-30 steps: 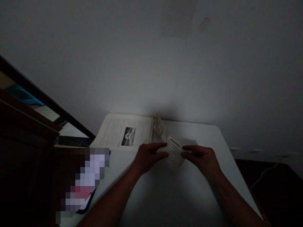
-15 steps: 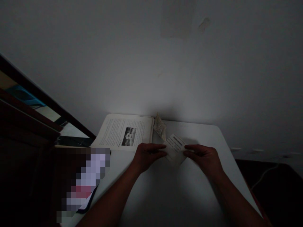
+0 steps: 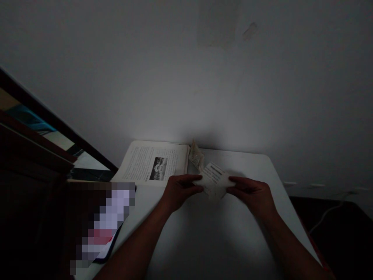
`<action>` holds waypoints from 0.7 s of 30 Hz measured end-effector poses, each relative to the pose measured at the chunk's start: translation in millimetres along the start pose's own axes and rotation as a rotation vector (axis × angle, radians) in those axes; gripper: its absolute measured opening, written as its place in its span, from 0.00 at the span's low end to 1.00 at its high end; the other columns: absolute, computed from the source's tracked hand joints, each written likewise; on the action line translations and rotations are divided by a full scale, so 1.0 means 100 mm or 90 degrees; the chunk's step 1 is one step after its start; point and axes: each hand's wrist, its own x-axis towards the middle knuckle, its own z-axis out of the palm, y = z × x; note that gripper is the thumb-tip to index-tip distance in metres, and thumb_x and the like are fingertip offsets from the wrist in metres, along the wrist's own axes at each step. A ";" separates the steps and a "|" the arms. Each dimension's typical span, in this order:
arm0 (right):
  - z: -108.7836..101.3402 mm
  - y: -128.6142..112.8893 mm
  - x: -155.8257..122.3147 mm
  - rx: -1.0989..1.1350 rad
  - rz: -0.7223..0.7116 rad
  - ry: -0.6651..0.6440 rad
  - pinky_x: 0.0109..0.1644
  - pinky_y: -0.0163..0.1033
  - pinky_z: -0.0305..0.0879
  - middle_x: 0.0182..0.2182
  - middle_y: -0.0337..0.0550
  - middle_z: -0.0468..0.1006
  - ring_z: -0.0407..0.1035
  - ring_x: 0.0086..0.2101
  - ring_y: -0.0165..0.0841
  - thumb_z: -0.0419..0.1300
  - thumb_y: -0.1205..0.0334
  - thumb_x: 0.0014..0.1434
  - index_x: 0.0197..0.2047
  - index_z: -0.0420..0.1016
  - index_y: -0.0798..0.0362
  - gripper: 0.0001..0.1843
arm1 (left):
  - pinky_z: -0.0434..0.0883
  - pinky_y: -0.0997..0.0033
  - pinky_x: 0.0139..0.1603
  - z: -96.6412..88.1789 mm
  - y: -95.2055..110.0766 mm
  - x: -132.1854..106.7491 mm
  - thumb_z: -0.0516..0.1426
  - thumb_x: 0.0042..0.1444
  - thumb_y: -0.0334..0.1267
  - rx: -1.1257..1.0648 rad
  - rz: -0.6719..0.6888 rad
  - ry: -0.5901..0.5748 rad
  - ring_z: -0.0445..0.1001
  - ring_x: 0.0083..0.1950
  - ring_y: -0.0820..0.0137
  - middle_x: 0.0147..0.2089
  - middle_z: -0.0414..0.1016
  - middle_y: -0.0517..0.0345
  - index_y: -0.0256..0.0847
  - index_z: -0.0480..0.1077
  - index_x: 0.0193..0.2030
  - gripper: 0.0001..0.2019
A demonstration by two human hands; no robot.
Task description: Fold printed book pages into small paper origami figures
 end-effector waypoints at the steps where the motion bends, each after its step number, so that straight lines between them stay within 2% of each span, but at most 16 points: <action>1: 0.00 0.00 0.00 0.007 0.003 -0.010 0.31 0.38 0.74 0.24 0.39 0.81 0.75 0.25 0.34 0.70 0.58 0.40 0.39 0.80 0.50 0.19 | 0.76 0.68 0.39 0.00 0.00 0.00 0.67 0.37 0.33 -0.001 -0.002 -0.002 0.78 0.35 0.65 0.34 0.80 0.53 0.38 0.77 0.39 0.18; 4: -0.01 0.01 0.00 0.002 0.006 -0.024 0.31 0.38 0.74 0.24 0.40 0.81 0.75 0.26 0.35 0.70 0.58 0.40 0.39 0.79 0.50 0.20 | 0.76 0.66 0.39 -0.01 -0.02 0.00 0.67 0.38 0.33 -0.013 -0.008 -0.006 0.78 0.34 0.64 0.32 0.80 0.54 0.38 0.77 0.38 0.16; 9: -0.01 0.03 0.00 -0.029 -0.005 -0.013 0.29 0.37 0.74 0.25 0.42 0.82 0.76 0.26 0.36 0.70 0.57 0.40 0.34 0.81 0.50 0.15 | 0.76 0.68 0.36 -0.01 -0.04 -0.01 0.67 0.38 0.33 -0.024 0.000 0.000 0.78 0.30 0.65 0.27 0.79 0.55 0.38 0.78 0.34 0.12; 15: 0.00 -0.02 -0.01 -0.057 -0.039 0.003 0.27 0.37 0.74 0.24 0.43 0.81 0.76 0.25 0.37 0.70 0.56 0.39 0.30 0.81 0.49 0.12 | 0.76 0.69 0.35 0.01 -0.02 -0.03 0.67 0.37 0.33 -0.027 0.003 0.009 0.78 0.30 0.65 0.28 0.79 0.55 0.38 0.78 0.32 0.11; 21: 0.00 -0.01 -0.02 -0.064 -0.049 0.019 0.26 0.37 0.74 0.23 0.42 0.81 0.76 0.23 0.37 0.70 0.56 0.39 0.29 0.81 0.49 0.11 | 0.77 0.66 0.36 0.02 -0.01 -0.04 0.67 0.37 0.35 -0.019 0.009 0.013 0.78 0.31 0.63 0.27 0.79 0.53 0.37 0.78 0.30 0.10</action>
